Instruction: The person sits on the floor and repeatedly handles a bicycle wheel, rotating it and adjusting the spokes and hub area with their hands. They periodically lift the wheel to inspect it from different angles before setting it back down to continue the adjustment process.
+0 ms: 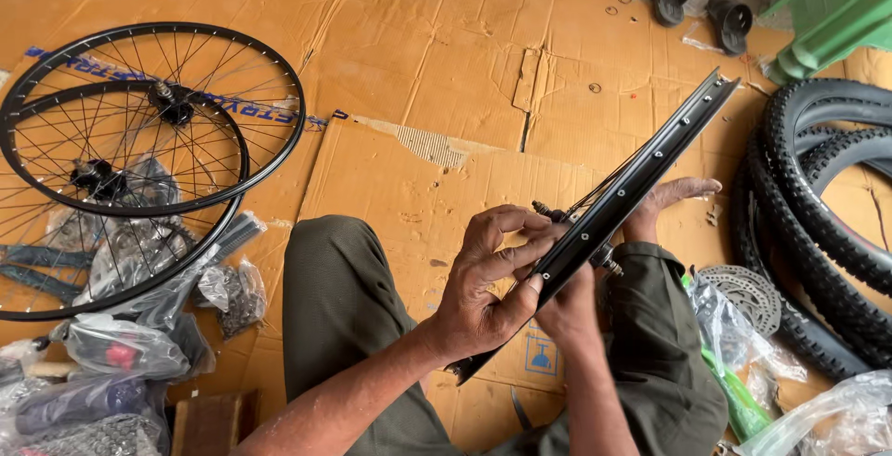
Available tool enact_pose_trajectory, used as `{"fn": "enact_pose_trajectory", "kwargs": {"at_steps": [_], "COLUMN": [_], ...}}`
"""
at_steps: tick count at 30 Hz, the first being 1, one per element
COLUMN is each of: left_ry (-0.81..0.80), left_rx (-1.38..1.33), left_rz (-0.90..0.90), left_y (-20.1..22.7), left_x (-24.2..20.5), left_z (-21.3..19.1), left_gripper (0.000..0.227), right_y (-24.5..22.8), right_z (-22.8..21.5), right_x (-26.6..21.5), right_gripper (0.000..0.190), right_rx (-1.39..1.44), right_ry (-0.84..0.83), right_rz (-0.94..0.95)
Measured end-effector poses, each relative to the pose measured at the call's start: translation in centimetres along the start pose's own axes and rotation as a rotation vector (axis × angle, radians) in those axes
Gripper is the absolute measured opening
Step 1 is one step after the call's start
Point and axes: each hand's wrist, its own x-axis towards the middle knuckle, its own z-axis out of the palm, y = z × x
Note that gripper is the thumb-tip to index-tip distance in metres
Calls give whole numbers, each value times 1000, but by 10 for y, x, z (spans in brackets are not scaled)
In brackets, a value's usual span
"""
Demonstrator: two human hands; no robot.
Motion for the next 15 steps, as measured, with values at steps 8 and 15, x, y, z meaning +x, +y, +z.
{"fn": "enact_pose_trajectory", "kwargs": {"at_steps": [8,15], "left_ry": [17,-7], "left_rx": [40,-51], "left_rz": [-11,-54], "left_y": [-2,-2], "left_x": [1,-2], "left_z": [-5,0], "left_gripper": [35,37], "right_y": [-5,-4], "right_z": [-17,3], "right_x": [10,5], "right_gripper": [41,17], "right_rx": [771,-292], "right_ry": [-97,-4], "right_rz": [240,-117]}}
